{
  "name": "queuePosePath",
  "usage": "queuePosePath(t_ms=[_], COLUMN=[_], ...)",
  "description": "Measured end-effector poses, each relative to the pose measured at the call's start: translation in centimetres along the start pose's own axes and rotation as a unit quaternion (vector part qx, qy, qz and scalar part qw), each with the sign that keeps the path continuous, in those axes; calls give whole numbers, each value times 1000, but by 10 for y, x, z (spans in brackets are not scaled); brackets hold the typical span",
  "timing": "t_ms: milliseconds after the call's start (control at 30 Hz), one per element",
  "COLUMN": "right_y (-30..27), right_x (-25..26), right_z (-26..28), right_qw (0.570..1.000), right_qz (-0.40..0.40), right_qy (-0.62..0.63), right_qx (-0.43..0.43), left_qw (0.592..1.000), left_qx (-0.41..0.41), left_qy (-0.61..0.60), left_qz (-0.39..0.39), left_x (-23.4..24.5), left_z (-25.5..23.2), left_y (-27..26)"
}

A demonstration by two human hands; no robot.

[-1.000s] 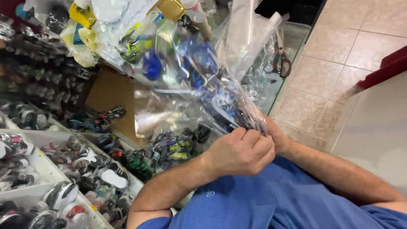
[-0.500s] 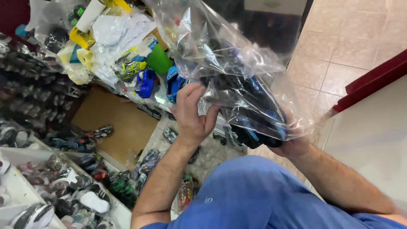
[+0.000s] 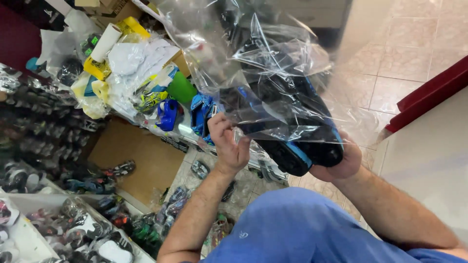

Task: Placing athletic shoes into plastic bags and tying them closed for storage or sale.

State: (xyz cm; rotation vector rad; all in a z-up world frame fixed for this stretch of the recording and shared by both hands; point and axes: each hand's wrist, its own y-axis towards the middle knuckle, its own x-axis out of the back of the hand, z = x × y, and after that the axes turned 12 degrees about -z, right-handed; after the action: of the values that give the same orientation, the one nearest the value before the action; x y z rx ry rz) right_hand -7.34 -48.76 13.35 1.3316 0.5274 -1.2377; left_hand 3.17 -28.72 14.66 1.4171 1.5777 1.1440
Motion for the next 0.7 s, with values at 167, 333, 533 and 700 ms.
queuePosePath(t_ms=[167,333,533,700], right_y=[14,24,27,15], right_x=[-4,-5,-8,-19], right_z=[-3,-1,-4,-11], right_qw=[986,946,856,721], right_qz=[-4,-3,-11,-17], right_qy=[-146,-285,-462,-623], right_qx=[78,154,232,303], left_qw=[996,993,935,938], left_qx=[66,53,-33,103], left_qy=[-65,16,-103,-87], left_qz=[17,101,338,319], left_x=[7,6,-10,17], left_z=[22,13,-74,-68], left_y=[-24,-48,-54,-33])
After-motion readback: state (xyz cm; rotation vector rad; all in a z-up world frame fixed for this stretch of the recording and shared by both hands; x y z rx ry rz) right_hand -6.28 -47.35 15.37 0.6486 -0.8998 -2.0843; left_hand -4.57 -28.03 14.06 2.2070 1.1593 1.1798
